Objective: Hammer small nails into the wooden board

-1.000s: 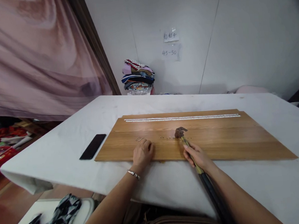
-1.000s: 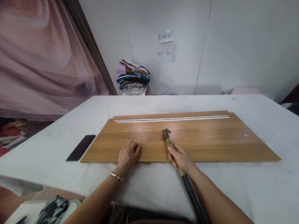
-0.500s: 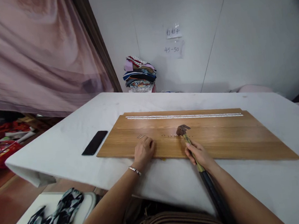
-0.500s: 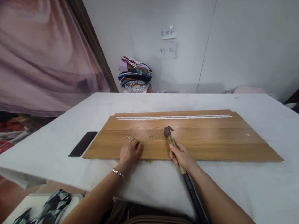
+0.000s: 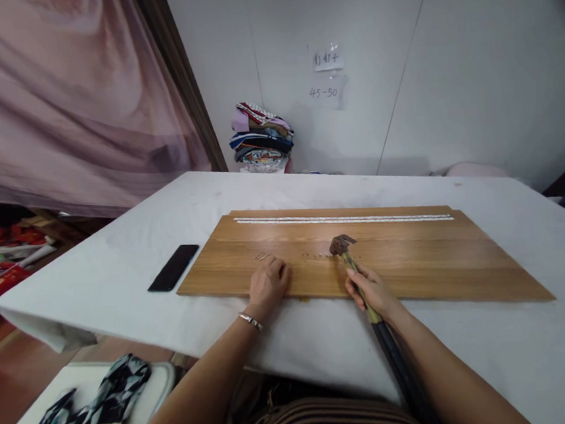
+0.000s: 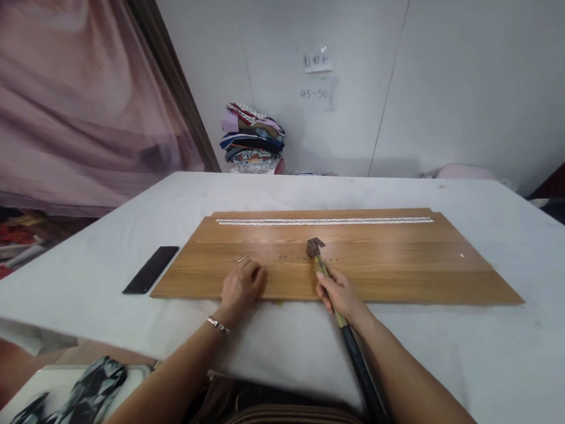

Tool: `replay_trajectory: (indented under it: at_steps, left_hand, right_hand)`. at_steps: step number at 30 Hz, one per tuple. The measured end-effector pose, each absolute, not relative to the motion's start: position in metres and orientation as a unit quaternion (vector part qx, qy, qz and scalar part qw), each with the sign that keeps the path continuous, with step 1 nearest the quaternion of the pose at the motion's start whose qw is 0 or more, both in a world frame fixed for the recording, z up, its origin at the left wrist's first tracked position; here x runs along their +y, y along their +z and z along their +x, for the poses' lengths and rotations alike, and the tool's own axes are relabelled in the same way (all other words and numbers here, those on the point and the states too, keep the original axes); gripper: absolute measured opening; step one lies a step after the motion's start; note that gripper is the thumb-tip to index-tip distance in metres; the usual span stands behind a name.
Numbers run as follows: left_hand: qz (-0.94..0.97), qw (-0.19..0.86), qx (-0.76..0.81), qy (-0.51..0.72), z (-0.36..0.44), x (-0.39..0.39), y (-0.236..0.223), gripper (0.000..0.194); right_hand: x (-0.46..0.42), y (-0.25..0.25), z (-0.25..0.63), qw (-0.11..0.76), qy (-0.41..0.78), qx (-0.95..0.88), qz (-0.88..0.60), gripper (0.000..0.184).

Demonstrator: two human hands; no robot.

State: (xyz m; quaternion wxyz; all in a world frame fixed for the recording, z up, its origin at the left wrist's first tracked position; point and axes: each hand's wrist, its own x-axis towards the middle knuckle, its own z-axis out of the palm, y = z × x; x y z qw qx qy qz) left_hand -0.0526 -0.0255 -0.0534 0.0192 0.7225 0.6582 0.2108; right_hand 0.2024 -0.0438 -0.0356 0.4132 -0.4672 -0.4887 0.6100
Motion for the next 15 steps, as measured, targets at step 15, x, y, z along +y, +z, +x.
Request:
replay_trajectory:
  at_steps: [15]
  left_hand:
    - [0.726, 0.011, 0.653, 0.215, -0.0529, -0.0247, -0.0549, 0.025]
  right_hand:
    - [-0.0431, -0.0389, 0.2022, 0.422, 0.616, -0.483, -0.459, 0.046]
